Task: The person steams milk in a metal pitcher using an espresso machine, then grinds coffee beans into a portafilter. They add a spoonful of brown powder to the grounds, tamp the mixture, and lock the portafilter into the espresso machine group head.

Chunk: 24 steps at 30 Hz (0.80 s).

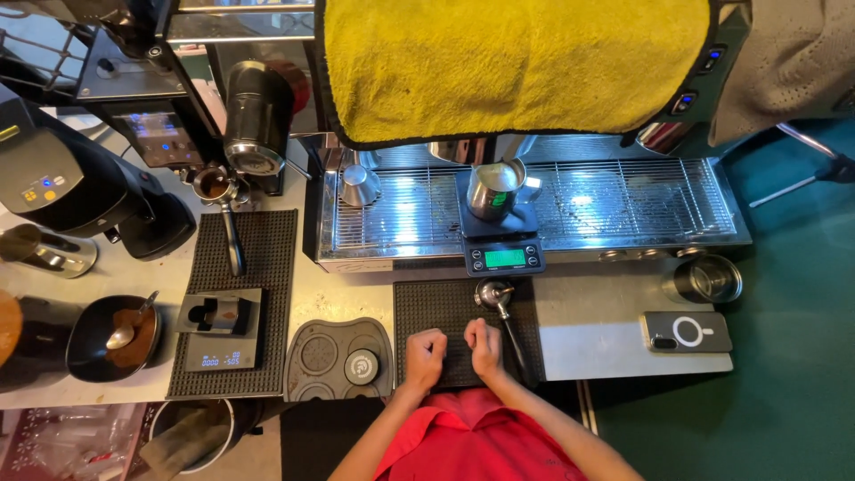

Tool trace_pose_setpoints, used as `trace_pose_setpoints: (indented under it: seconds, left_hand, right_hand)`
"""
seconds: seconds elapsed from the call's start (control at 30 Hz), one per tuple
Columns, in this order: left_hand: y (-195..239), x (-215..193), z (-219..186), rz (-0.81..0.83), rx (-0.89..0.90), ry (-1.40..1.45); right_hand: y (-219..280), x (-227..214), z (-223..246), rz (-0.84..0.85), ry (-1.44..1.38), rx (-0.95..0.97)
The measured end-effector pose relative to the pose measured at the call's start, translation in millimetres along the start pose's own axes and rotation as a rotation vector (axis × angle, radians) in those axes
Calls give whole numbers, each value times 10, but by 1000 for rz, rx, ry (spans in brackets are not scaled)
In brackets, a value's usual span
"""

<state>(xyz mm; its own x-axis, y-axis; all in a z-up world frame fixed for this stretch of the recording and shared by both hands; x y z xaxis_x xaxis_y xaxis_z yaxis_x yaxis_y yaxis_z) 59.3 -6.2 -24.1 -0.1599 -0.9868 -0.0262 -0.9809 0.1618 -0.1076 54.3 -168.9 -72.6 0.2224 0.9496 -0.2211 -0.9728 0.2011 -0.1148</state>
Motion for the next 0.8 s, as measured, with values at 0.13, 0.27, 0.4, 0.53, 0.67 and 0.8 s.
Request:
trace_pose_setpoints:
  seconds: [0.13,0.27,0.4,0.53,0.67,0.8]
  left_hand:
    - [20,-84,126,-9,4,14]
    - [13,-101,210,28,-2,2]
    - [-27,-125,179,55,-5,0]
    - [-23,-187,258,60,-38,33]
    - [-15,-190,192,85,-60,-45]
    - [-44,-218,97,122,-64,-39]
  right_hand:
    - [3,36,80,-22,-46,23]
    - [-88,47,239,-25,-39,56]
    - [-190,35,329,32,158,-68]
    - [-136,146,509,140,315,-164]
    - [-127,154,574,166,461,-202]
    - [-111,175,582,164,551,-210]
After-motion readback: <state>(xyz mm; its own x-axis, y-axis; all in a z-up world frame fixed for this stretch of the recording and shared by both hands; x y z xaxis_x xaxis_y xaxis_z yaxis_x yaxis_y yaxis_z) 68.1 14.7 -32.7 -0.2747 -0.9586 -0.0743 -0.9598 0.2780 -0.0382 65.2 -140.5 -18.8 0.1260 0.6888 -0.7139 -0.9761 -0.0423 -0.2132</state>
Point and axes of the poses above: each hand's wrist, its own y-axis away from the middle knuckle, its own x-axis out of the palm, z = x × y, the point moved 5 cm from there along -y, towards the middle knuckle, and after that the axes turned 10 degrees about y, right-handed, at the moved point
